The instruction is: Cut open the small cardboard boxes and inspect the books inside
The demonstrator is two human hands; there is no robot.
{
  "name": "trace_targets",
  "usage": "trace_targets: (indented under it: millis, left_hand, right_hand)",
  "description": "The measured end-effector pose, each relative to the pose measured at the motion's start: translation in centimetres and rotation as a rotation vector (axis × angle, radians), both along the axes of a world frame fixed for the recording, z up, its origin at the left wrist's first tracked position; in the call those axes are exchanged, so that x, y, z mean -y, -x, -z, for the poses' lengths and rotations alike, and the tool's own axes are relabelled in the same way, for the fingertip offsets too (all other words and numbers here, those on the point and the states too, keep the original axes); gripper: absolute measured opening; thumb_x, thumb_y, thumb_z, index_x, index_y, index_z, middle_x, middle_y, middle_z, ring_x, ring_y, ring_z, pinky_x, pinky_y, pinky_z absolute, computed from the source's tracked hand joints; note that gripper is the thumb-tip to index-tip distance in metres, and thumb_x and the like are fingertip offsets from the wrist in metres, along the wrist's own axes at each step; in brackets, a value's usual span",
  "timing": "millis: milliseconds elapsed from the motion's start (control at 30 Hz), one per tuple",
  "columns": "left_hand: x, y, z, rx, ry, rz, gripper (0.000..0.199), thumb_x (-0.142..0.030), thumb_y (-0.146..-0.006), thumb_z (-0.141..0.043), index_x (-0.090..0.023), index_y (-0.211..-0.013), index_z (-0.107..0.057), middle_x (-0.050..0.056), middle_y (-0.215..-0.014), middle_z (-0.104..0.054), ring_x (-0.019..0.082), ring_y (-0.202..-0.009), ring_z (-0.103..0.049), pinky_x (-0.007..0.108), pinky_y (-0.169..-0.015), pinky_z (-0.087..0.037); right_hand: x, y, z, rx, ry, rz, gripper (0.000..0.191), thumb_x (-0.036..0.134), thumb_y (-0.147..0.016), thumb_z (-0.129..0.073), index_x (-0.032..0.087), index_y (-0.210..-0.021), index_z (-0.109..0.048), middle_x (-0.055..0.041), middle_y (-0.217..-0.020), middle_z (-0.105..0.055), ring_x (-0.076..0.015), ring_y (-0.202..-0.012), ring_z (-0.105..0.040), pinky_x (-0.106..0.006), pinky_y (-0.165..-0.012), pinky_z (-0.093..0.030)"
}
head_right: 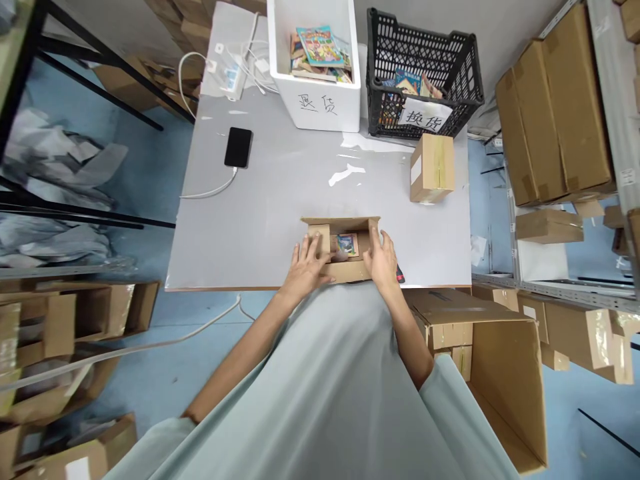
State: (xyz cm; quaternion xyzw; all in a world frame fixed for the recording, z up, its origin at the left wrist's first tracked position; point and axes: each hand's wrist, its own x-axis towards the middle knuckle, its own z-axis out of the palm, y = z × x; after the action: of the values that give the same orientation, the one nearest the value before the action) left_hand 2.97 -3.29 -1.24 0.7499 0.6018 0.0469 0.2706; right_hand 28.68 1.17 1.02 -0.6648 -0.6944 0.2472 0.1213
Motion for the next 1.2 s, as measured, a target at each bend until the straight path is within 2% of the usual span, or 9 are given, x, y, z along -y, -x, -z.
trace_targets:
  millis: [200,400,567,667,767,933,1033,1133,1200]
  left_hand:
    - [2.1,1.4,-1.9,0.147,-0.139,-0.210,0.048,-0.039,-0.104,-0.079,-0.023,-0.148,-0.070,0.018,-0.196,-0.018,0.048,-0.183,-0.007,0.077,-0.143,-0.023]
    - [3.2,4.1,-1.1,0.235,-0.230,-0.458,0.031,-0.043,-0.110,-0.067,-0.024,-0.134,-0.072,0.014,-0.192,-0.032,0.047,-0.183,-0.011,0.079,-0.144,-0.024]
    - [3.0,2.9,-1.7,0.223,-0.227,-0.423,0.030,-0.032,-0.111,-0.060,-0.023,-0.135,-0.076,0.016,-0.189,-0.038,0.046,-0.182,-0.016,0.079,-0.144,-0.025]
    - [1.9,0.2,-2.0,0.317,-0.220,-0.299,0.036,-0.029,-0.114,-0.054,-0.022,-0.140,-0.076,0.016,-0.178,-0.055,0.038,-0.175,-0.040,0.065,-0.144,-0.036]
    - [-0.3,-2.8,-0.7,0.404,-0.073,-0.166,0.039,-0.025,-0.114,-0.049,-0.020,-0.140,-0.077,0.017,-0.159,-0.071,0.034,-0.152,-0.067,0.055,-0.135,-0.051]
    - [-4.3,-5.4,4.0,0.256,0.252,-0.263,0.046,-0.015,-0.104,-0.052,-0.011,-0.145,-0.072,0.026,-0.149,-0.075,0.038,-0.141,-0.074,0.050,-0.123,-0.058]
    - [-5.2,-5.8,6.1,0.196,0.274,-0.313,0.064,-0.013,-0.096,-0.058,-0.008,-0.159,-0.062,0.031,-0.153,-0.072,0.042,-0.149,-0.069,0.054,-0.128,-0.053]
    - [-4.7,-6.2,6.9,0.159,0.279,-0.335,0.078,-0.013,-0.091,-0.061,-0.001,-0.168,-0.050,0.037,-0.171,-0.055,0.046,-0.167,-0.050,0.059,-0.138,-0.040]
    - [-4.1,-6.5,7.2,0.151,0.292,-0.328,0.076,-0.014,-0.091,-0.062,0.003,-0.165,-0.052,0.040,-0.177,-0.045,0.049,-0.174,-0.038,0.062,-0.141,-0.033]
  right_hand:
    - [0.7,-3.3,-0.9,-0.046,-0.085,0.077,0.059,0.021,-0.106,-0.054,0.014,-0.164,-0.065,-0.0245,-0.164,-0.062,-0.0366,-0.153,-0.061,-0.054,-0.130,-0.053]
    - [1.3,-3.8,-1.0,-0.091,-0.129,0.110,0.051,0.026,-0.108,-0.054,0.019,-0.156,-0.070,-0.0204,-0.154,-0.067,-0.0348,-0.145,-0.064,-0.055,-0.128,-0.054]
    - [2.1,-1.7,-2.1,-0.014,-0.131,0.018,0.056,0.010,-0.107,-0.047,0.020,-0.157,-0.071,-0.0200,-0.161,-0.062,-0.0346,-0.154,-0.056,-0.055,-0.132,-0.050]
    - [2.3,0.8,-2.6,-0.021,-0.060,-0.165,0.062,0.004,-0.106,-0.044,0.022,-0.158,-0.072,-0.0160,-0.163,-0.064,-0.0321,-0.158,-0.054,-0.050,-0.138,-0.045]
    - [1.5,3.8,-1.7,-0.074,0.090,-0.291,0.060,0.007,-0.109,-0.044,0.026,-0.159,-0.072,-0.0127,-0.157,-0.071,-0.0305,-0.146,-0.066,-0.047,-0.131,-0.053]
    - [-2.9,7.9,1.9,-0.102,0.483,-0.056,0.035,0.012,-0.105,-0.062,0.014,-0.134,-0.082,-0.0242,-0.140,-0.081,-0.0380,-0.130,-0.078,-0.047,-0.116,-0.060]
    - [-5.4,9.0,4.0,-0.101,0.548,0.038,0.021,0.025,-0.100,-0.078,0.014,-0.116,-0.086,-0.0249,-0.120,-0.086,-0.0391,-0.118,-0.083,-0.046,-0.105,-0.064]
    - [-6.3,9.3,5.6,-0.129,0.547,0.111,0.025,0.037,-0.097,-0.086,0.016,-0.111,-0.086,-0.0215,-0.110,-0.088,-0.0352,-0.112,-0.085,-0.042,-0.099,-0.066]
    - [-6.4,9.1,6.5,-0.163,0.521,0.146,0.025,0.035,-0.094,-0.089,0.014,-0.108,-0.086,-0.0225,-0.106,-0.089,-0.0350,-0.110,-0.086,-0.042,-0.096,-0.066]
